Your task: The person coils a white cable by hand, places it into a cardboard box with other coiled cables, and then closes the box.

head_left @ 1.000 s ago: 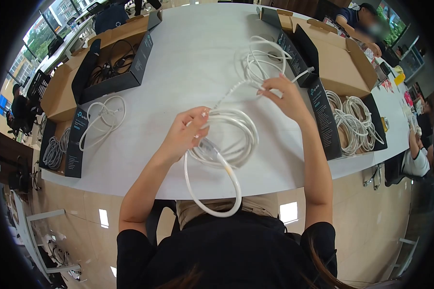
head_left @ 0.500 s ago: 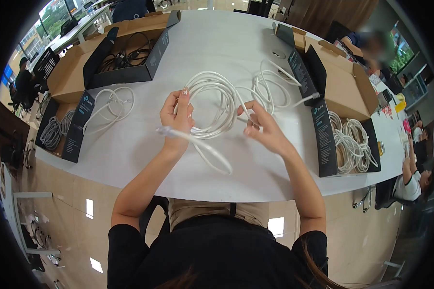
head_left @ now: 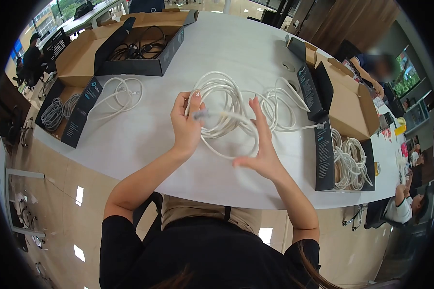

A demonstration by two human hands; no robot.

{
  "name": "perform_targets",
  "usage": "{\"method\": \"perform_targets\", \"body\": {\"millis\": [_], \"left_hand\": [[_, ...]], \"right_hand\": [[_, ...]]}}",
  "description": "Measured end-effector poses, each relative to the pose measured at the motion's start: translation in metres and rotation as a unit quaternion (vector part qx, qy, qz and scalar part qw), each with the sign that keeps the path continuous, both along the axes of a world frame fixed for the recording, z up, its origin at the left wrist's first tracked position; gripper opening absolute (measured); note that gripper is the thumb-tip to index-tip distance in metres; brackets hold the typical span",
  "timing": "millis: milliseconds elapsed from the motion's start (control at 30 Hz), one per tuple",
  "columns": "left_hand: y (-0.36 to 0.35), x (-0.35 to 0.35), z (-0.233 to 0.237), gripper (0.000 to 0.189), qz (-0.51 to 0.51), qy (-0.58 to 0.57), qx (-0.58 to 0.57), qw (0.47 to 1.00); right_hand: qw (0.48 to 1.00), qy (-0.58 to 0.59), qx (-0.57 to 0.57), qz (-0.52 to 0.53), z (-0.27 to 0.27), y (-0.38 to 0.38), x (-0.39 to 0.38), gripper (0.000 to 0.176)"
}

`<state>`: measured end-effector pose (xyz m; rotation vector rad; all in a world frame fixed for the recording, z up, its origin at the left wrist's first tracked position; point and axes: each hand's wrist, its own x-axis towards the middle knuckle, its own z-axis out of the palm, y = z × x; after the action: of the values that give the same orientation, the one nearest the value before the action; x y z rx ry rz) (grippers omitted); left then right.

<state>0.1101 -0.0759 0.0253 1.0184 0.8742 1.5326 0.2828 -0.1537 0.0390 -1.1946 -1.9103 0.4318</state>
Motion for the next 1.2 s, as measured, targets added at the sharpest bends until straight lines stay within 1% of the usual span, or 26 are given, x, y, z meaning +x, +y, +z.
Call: {"method": "perform_targets", "body": {"millis": [33,100,200,233,333,433,533,633,733,767,800,833,867,933,967,1033,1067,1133,1167,1200], "left_hand": [[-0.001,0.001,0.000,0.025,-0.008,-0.009,-0.017,1.000],[-0.003,-0.002,0.004,0.024,-0.065,-0.044,-0.037,0.996],[-0.005,-0.004,0.008,0.022,-0.127,-0.072,-0.038,0.989],[-0.006,-0.004,0.009,0.022,-0.144,-0.077,-0.035,0.986],[-0.010,-0.005,0.011,0.020,-0.197,-0.089,-0.044,0.975],[-0.008,-0.005,0.009,0.020,-0.246,-0.122,-0.070,0.959],[-0.007,-0.005,0.005,0.025,-0.325,-0.150,-0.070,0.931],[-0.010,-0.004,0.005,0.031,-0.448,-0.148,-0.062,0.880],[-0.006,-0.010,0.003,0.042,-0.544,-0.080,-0.021,0.835],[-0.005,-0.012,0.005,0.044,-0.541,-0.078,-0.025,0.837],[-0.004,-0.013,0.010,0.049,-0.537,-0.077,-0.027,0.840],[-0.004,-0.014,0.016,0.058,-0.532,-0.077,-0.030,0.843],[-0.005,-0.014,0.020,0.069,-0.525,-0.077,-0.033,0.847],[-0.003,-0.010,0.027,0.071,-0.442,0.050,-0.031,0.895],[-0.003,-0.008,0.028,0.073,-0.396,0.113,-0.029,0.911],[-0.008,-0.008,0.023,0.072,-0.406,0.110,0.072,0.904],[-0.009,-0.007,0.020,0.072,-0.410,0.108,0.123,0.897],[-0.007,0.002,0.007,0.064,-0.367,0.119,0.142,0.912],[-0.006,0.005,0.003,0.060,-0.345,0.123,0.151,0.918],[-0.006,0.004,0.002,0.056,-0.344,0.126,0.120,0.923]], "right_hand": [[0.999,0.036,-0.006,-0.029,-0.002,0.002,0.001,0.120],[0.990,0.109,-0.015,-0.091,-0.006,0.010,0.005,0.105],[0.975,0.049,-0.109,-0.189,0.003,0.012,0.013,0.085],[0.978,0.040,-0.093,-0.183,-0.002,0.014,0.016,0.074],[0.976,0.080,-0.184,-0.082,-0.004,0.015,0.017,0.062],[0.979,0.138,-0.147,-0.026,-0.007,0.016,0.015,0.049],[0.957,0.227,-0.181,-0.008,-0.002,0.014,0.015,0.037],[0.944,0.256,-0.208,-0.027,-0.005,0.016,0.027,0.031],[0.965,0.205,-0.166,-0.013,0.007,0.012,0.027,0.031],[0.964,0.204,-0.168,-0.014,0.011,0.011,0.027,0.031],[0.964,0.203,-0.171,-0.016,0.014,0.009,0.028,0.031],[0.964,0.201,-0.174,-0.016,0.016,0.009,0.029,0.031],[0.972,0.171,-0.161,-0.009,0.015,0.009,0.031,0.031],[0.985,0.111,-0.133,0.007,0.015,0.011,0.033,0.031],[0.983,0.118,-0.142,-0.010,0.013,0.011,0.033,0.031],[0.977,0.136,-0.160,-0.045,0.007,0.013,0.033,0.030],[0.977,0.149,-0.146,-0.053,0.003,0.015,0.034,0.030],[0.975,0.174,-0.119,-0.072,-0.003,0.020,0.036,0.029],[0.974,0.173,-0.127,-0.074,-0.003,0.018,0.036,0.027],[0.973,0.173,-0.134,-0.076,-0.003,0.017,0.035,0.026]]}}
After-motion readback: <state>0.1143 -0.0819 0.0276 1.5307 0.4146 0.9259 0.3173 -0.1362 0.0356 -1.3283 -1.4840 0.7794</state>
